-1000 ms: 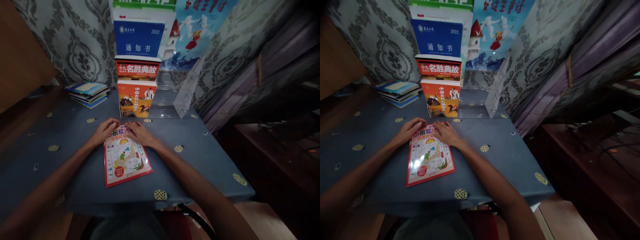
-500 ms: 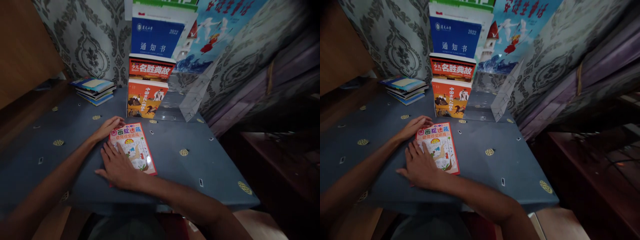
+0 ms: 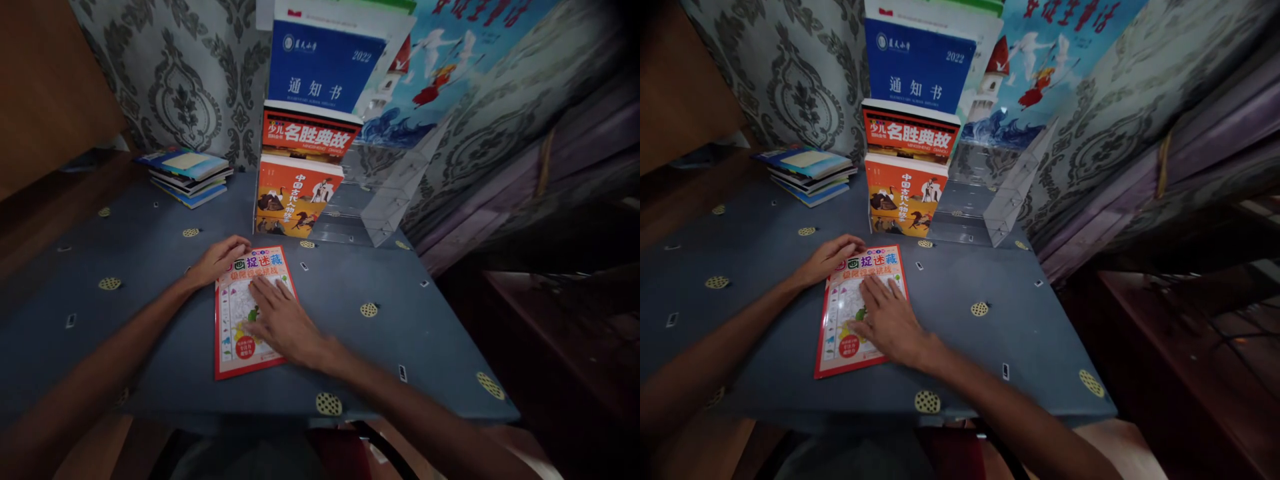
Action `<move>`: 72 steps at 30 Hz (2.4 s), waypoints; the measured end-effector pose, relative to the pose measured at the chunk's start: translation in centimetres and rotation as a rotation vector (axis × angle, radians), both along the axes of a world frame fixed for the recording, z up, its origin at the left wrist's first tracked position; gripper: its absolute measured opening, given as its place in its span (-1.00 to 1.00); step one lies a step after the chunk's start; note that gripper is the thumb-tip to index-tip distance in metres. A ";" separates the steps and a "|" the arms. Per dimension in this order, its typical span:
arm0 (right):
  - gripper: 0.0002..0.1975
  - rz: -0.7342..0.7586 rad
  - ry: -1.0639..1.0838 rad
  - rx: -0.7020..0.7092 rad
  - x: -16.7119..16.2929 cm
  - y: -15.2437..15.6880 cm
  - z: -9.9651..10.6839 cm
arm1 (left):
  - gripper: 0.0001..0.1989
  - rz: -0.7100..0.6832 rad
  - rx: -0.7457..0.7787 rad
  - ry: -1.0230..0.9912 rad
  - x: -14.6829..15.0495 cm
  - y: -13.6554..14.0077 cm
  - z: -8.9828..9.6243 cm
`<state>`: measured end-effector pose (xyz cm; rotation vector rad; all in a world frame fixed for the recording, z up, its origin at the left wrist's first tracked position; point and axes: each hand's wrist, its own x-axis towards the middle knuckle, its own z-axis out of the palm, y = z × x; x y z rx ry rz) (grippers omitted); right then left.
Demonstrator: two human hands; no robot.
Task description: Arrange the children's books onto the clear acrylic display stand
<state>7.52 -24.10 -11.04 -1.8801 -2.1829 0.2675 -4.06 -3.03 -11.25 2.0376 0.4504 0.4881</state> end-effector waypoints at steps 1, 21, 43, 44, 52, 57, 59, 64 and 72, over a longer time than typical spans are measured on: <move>-0.28 -0.016 -0.004 0.005 0.7 0.9 -0.1 | -0.49 0.000 0.000 -0.004 0.0 0.0 0.0; -0.44 -0.313 -0.042 0.043 4.3 6.2 -1.0 | -0.31 -0.178 0.717 0.343 -1.7 -3.2 -0.8; -0.39 -0.295 -0.062 0.062 0.7 -5.6 -1.4 | -0.27 0.181 0.692 0.533 -4.5 -4.9 -1.6; -0.39 -0.291 -0.066 0.053 0.6 -6.0 -1.4 | -0.27 0.180 0.702 0.534 -4.6 -5.3 -1.5; -0.41 -0.290 -0.075 0.060 0.3 -6.0 -1.5 | -0.18 -0.032 0.858 0.429 -6.2 -14.1 -2.1; -0.41 -0.286 -0.070 0.054 0.6 -6.4 -1.4 | -0.12 -0.123 0.861 0.385 -7.1 -16.6 -1.9; -0.44 -0.282 -0.068 0.042 0.9 -5.9 -0.6 | -0.15 -0.118 0.848 0.382 -7.4 -16.2 -1.8; -0.56 -0.152 -0.064 0.065 -0.4 0.6 2.1 | -0.23 -0.082 0.884 0.361 -7.7 -15.5 -2.5; -0.60 0.068 -0.063 0.115 -3.3 12.4 0.9 | -0.25 -0.051 0.947 0.374 -7.6 -15.7 -3.7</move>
